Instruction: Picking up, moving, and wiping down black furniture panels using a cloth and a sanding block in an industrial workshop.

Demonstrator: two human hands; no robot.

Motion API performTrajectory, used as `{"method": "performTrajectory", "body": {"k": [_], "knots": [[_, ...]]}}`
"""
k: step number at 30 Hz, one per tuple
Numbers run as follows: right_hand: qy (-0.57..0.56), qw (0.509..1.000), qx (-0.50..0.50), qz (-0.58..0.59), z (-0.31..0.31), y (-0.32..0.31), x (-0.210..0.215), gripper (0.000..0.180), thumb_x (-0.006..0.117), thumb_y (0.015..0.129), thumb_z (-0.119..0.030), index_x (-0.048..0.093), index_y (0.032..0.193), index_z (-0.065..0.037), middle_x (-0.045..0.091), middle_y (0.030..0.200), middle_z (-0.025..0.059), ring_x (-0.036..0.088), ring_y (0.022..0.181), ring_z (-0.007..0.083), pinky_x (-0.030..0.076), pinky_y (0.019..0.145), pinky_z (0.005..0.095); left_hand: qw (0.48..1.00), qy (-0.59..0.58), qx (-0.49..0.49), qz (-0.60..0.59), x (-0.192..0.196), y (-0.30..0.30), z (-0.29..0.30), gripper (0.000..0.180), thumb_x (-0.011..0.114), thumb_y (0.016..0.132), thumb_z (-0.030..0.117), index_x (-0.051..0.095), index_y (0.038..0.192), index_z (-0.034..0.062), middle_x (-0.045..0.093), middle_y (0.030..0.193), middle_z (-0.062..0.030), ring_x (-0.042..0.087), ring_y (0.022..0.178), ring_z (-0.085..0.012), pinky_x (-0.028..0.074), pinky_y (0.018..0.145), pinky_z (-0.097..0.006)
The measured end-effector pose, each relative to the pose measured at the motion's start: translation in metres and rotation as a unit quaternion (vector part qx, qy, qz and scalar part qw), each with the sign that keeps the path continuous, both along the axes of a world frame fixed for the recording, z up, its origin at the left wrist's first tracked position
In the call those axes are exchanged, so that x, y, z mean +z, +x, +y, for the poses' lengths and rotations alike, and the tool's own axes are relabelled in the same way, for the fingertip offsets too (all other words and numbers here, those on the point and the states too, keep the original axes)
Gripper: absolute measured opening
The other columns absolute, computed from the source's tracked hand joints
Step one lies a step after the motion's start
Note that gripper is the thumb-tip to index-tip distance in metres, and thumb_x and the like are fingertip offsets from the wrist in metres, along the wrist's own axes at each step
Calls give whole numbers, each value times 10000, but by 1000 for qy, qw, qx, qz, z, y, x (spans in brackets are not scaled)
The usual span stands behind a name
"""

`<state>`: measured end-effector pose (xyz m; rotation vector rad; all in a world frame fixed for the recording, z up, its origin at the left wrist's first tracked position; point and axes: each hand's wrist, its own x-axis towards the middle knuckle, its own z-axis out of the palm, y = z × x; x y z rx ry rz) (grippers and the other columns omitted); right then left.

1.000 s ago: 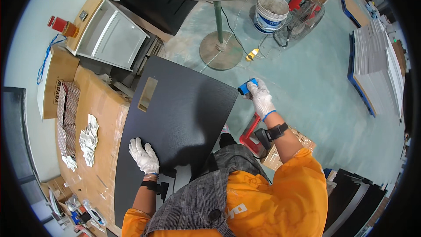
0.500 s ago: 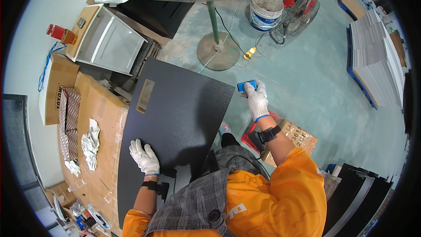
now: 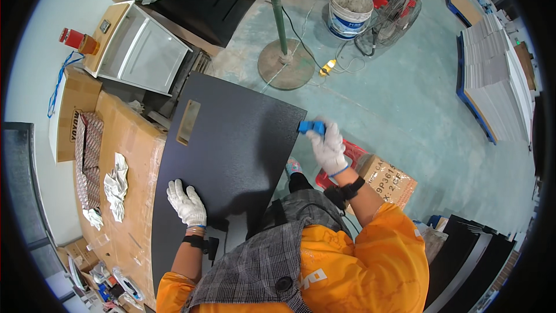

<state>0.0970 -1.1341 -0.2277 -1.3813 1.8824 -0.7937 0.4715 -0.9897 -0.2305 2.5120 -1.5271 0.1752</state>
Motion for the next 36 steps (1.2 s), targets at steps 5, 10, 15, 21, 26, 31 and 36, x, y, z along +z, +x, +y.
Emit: {"method": "performTrajectory", "body": {"k": [5, 10, 15, 21, 26, 31, 36], "knots": [[-105, 988, -110, -36, -46, -21, -32, 485, 725, 778, -232, 514, 1185, -73, 616, 1033, 161, 606, 961, 329, 481, 824, 422, 1000, 5, 3, 10, 1, -4, -2, 422, 532, 928, 210, 493, 1305, 26, 411, 1417, -205, 353, 1316, -399, 262, 1113, -482], [-57, 996, -62, -21, -20, -1, -5, 459, 733, 764, -216, 523, 1149, -81, 626, 1005, 161, 621, 937, 323, 487, 815, 413, 1000, 12, 12, 5, 2, -2, 1, 426, 527, 931, 215, 492, 1309, 24, 412, 1419, -203, 349, 1323, -394, 245, 1122, -478], [-112, 987, 96, -70, 39, 14, -2, 403, 730, 733, -151, 542, 1086, -94, 618, 956, 157, 620, 906, 336, 496, 779, 412, 1000, 4, 6, 9, -1, 0, 0, 432, 523, 931, 221, 493, 1313, 22, 414, 1421, -194, 346, 1330, -387, 233, 1128, -475], [-65, 998, -6, -3, 13, 9, 0, 348, 709, 754, -145, 556, 1058, -75, 605, 964, 153, 608, 883, 347, 494, 747, 424, 1000, 5, 6, 15, 0, -1, -3, 431, 526, 928, 233, 500, 1305, 26, 420, 1417, -192, 348, 1329, -388, 226, 1132, -474], [-166, 969, 175, -44, 85, 29, -6, 340, 718, 754, -176, 546, 1032, -80, 598, 975, 148, 592, 889, 355, 485, 761, 450, 1000, -4, 6, 19, -1, 1, 0, 436, 540, 920, 248, 509, 1299, 35, 424, 1414, -193, 350, 1326, -394, 232, 1127, -478], [-137, 986, 92, 38, 79, 40, 5, 328, 699, 775, -153, 543, 1055, -86, 598, 964, 157, 602, 883, 346, 490, 746, 421, 999, -20, -20, 30, 4, 2, 4, 456, 564, 904, 281, 513, 1283, 32, 439, 1390, -209, 357, 1305, -423, 236, 1114, -504], [-155, 981, 112, 15, 144, 67, -16, 373, 731, 736, -168, 548, 1055, -104, 605, 979, 163, 607, 879, 361, 498, 742, 436, 987, -33, -120, 102, 11, 0, 40, 472, 628, 863, 264, 529, 1267, 43, 450, 1376, -211, 358, 1303, -423, 225, 1118, -505]]}}
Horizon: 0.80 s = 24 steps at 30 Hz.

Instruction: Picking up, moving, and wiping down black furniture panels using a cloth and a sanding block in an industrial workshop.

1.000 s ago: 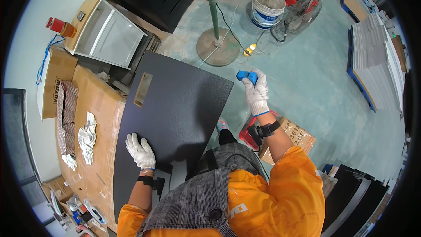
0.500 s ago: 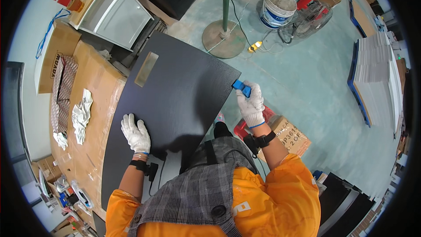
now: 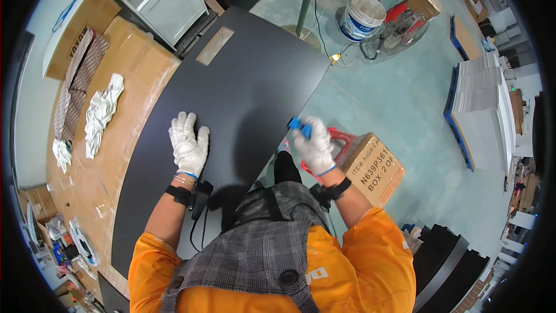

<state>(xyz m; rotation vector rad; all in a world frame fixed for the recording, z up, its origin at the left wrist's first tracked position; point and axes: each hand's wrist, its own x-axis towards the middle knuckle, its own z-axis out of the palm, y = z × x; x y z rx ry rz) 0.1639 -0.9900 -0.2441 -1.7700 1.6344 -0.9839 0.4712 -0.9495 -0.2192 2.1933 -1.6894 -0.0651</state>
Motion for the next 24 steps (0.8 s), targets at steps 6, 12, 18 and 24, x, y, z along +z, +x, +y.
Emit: {"method": "performTrajectory", "body": {"k": [6, 12, 18, 24], "knots": [[3, 999, -14, 50, 46, 29, 5, 340, 698, 769, -167, 547, 1052, -53, 604, 972, 182, 598, 871, 367, 490, 759, 439, 992, -29, -80, 91, 13, 8, 94, 316, 676, 828, 171, 641, 1112, 40, 589, 1235, -158, 476, 1235, -368, 298, 1104, -443], [-9, 1000, 12, 27, 109, 59, 0, 348, 709, 750, -128, 547, 1050, -59, 596, 946, 177, 598, 869, 354, 487, 746, 435, 861, -3, 59, 505, 31, 54, 178, 207, 585, 925, 149, 655, 1045, -4, 669, 1041, -78, 627, 939, -175, 488, 883, -288], [24, 999, 7, 36, 125, 70, 6, 345, 699, 768, -145, 551, 1070, -73, 591, 982, 168, 598, 889, 336, 491, 758, 425, 783, 22, 295, 547, 22, 118, 276, 308, 594, 916, 288, 635, 1060, 19, 649, 744, -39, 565, 554, -93, 486, 539, -221], [-36, 996, 77, -18, 199, 99, -6, 355, 721, 746, -105, 551, 1054, -55, 600, 963, 155, 598, 855, 323, 493, 748, 412, 765, 8, 343, 545, 30, 111, 358, 360, 504, 945, 329, 598, 1109, 22, 636, 723, -45, 556, 524, -105, 490, 533, -232]]}}
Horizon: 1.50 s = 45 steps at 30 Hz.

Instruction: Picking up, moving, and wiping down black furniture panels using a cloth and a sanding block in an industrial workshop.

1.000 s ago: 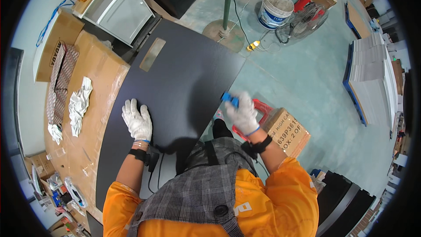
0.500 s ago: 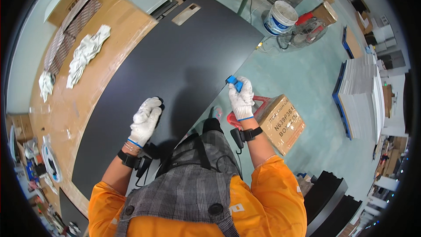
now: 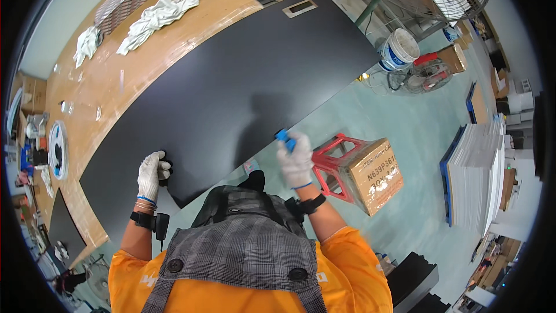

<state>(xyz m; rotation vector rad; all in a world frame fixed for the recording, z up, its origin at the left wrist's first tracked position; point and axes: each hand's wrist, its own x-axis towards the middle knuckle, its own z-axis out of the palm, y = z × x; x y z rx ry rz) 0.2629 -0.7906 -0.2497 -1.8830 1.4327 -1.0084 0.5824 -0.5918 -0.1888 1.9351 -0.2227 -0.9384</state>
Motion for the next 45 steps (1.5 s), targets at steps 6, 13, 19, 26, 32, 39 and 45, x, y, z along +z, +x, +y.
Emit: {"method": "performTrajectory", "body": {"k": [6, 13, 19, 26, 32, 39, 45], "knots": [[14, 997, 69, 28, 6, 10, 20, 284, 701, 757, -128, 575, 996, -41, 595, 970, 160, 590, 874, 327, 489, 766, 414, 991, 61, -72, 97, 16, -33, 66, 302, 505, 935, 323, 622, 898, 47, 643, 683, -51, 585, 526, -135, 466, 508, -252], [-97, 987, 123, -21, 99, 47, -2, 270, 693, 787, -135, 578, 1000, -16, 608, 912, 147, 610, 789, 297, 503, 727, 364, 966, 136, -160, 152, 25, -76, 162, 322, 546, 892, 318, 636, 913, 9, 670, 751, -106, 655, 660, -172, 519, 637, -263], [85, 994, 62, -42, 107, 65, 11, 340, 698, 786, -145, 544, 1068, -31, 598, 989, 155, 587, 932, 332, 483, 829, 409, 957, 169, -171, 161, 34, -74, 231, 353, 516, 917, 368, 652, 911, 43, 685, 756, -72, 664, 659, -158, 478, 594, -253], [-82, 984, 159, 8, 229, 110, -2, 330, 684, 805, -156, 553, 1071, -11, 585, 984, 142, 584, 878, 276, 483, 801, 366, 950, 142, -208, 184, 27, -36, 300, 363, 525, 920, 355, 648, 911, 14, 675, 752, -96, 663, 682, -177, 515, 626, -277], [74, 997, -31, -9, 258, 140, 8, 366, 681, 809, -141, 527, 1112, -5, 567, 997, 135, 569, 891, 252, 472, 813, 367, 921, 130, -259, 260, 7, 33, 379, 365, 556, 901, 341, 641, 926, -13, 676, 811, -125, 662, 708, -187, 546, 681, -289], [2, 997, 5, 77, 369, 188, -4, 386, 714, 769, -156, 533, 1087, -32, 591, 993, 165, 598, 895, 305, 480, 821, 405, 904, 266, -242, 231, -35, 104, 480, 402, 521, 868, 356, 633, 912, -27, 668, 817, -133, 648, 670, -187, 548, 658, -288], [68, 990, -108, 58, 347, 193, 18, 372, 673, 817, -187, 534, 1134, -51, 609, 1052, 169, 609, 939, 315, 481, 836, 411, 915, 262, -217, 217, -47, 134, 530, 397, 517, 873, 360, 621, 905, -21, 656, 747, -124, 632, 625, -187, 526, 609, -293]]}}
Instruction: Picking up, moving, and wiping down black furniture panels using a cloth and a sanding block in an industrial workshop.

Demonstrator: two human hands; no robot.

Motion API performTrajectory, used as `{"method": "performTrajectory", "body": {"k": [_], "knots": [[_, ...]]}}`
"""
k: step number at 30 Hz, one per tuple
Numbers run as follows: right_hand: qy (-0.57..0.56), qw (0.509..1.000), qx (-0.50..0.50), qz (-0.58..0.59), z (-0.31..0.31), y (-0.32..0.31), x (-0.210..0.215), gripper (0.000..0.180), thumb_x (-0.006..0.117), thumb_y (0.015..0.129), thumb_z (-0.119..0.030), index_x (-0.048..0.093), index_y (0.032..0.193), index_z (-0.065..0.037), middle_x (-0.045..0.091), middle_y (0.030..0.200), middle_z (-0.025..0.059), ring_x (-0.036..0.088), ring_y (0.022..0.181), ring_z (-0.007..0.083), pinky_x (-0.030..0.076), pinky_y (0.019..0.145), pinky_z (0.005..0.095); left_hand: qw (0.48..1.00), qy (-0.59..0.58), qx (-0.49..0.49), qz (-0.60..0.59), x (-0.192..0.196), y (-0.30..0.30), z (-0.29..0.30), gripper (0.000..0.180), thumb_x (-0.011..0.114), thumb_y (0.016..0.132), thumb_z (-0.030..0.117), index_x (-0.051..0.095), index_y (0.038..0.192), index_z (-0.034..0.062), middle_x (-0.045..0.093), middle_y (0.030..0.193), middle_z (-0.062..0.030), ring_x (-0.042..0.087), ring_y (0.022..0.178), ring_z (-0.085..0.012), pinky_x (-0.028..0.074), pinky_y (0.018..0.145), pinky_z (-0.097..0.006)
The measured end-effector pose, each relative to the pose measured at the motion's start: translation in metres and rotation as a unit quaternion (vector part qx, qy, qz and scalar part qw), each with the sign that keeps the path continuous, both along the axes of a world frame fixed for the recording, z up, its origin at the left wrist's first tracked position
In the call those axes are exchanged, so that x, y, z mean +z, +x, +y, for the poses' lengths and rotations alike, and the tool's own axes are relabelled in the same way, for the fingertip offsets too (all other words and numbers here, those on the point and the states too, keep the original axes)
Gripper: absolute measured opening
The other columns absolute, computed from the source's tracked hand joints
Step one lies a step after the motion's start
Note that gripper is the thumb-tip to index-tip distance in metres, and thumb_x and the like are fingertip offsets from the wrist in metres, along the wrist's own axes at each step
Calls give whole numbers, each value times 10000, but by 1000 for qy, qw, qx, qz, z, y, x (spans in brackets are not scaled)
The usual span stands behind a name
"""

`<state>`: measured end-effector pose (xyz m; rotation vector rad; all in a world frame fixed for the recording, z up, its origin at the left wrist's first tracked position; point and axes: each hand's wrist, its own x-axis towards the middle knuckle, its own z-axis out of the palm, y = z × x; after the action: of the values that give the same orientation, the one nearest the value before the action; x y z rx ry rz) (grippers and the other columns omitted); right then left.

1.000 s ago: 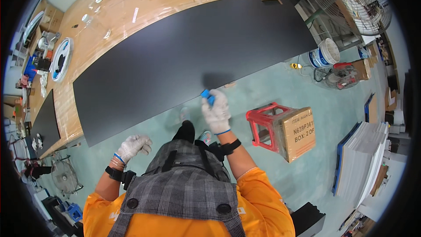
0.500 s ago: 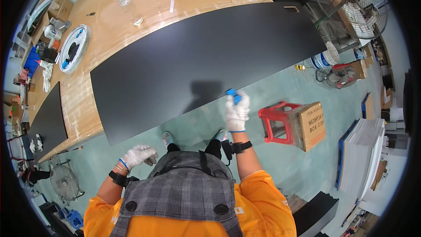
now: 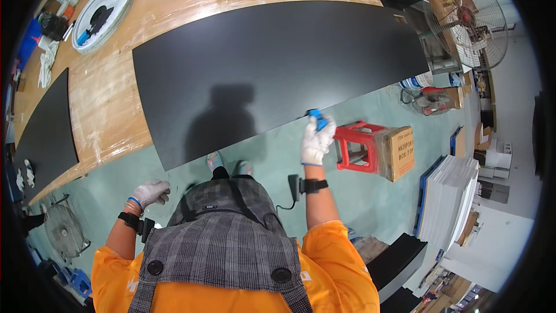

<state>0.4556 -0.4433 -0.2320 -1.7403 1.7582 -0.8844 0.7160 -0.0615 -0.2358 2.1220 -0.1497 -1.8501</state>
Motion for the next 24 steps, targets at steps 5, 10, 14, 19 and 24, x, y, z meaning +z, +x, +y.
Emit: {"method": "performTrajectory", "body": {"k": [5, 10, 14, 19, 24], "knots": [[-43, 974, 219, -20, 94, 25, -20, 364, 681, 823, -203, 543, 1121, -45, 611, 1044, 159, 606, 942, 292, 481, 845, 407, 994, -21, -73, -78, -9, -4, 34, 432, 511, 868, 405, 614, 899, -14, 652, 755, -101, 644, 678, -195, 510, 639, -314], [41, 990, 113, -70, 60, 28, 8, 342, 691, 790, -128, 538, 1072, -8, 598, 993, 150, 606, 919, 275, 491, 813, 410, 997, -12, 35, -64, -28, -21, 72, 355, 532, 860, 351, 620, 814, 10, 627, 692, -82, 620, 620, -179, 501, 595, -301], [-5, 983, 162, -91, 109, 38, -17, 341, 699, 772, -116, 538, 1052, -5, 603, 991, 150, 594, 928, 301, 476, 812, 419, 989, -52, -50, -131, -24, -31, 93, 373, 502, 870, 341, 628, 838, -8, 639, 715, -93, 632, 649, -199, 503, 601, -319], [-138, 916, 358, -114, 160, 59, -28, 367, 711, 741, -105, 540, 1055, -24, 571, 996, 171, 568, 929, 350, 464, 822, 428, 994, 19, 91, -57, 1, -38, 91, 418, 526, 882, 372, 615, 900, -36, 658, 751, -132, 633, 629, -197, 529, 611, -297], [-45, 988, 140, -40, 136, 55, -23, 394, 716, 737, -114, 529, 1069, -13, 561, 1004, 184, 564, 926, 356, 463, 816, 423, 997, 16, 63, -48, -2, -12, 99, 437, 532, 863, 394, 612, 920, -32, 648, 749, -123, 631, 645, -184, 528, 617, -293]]}}
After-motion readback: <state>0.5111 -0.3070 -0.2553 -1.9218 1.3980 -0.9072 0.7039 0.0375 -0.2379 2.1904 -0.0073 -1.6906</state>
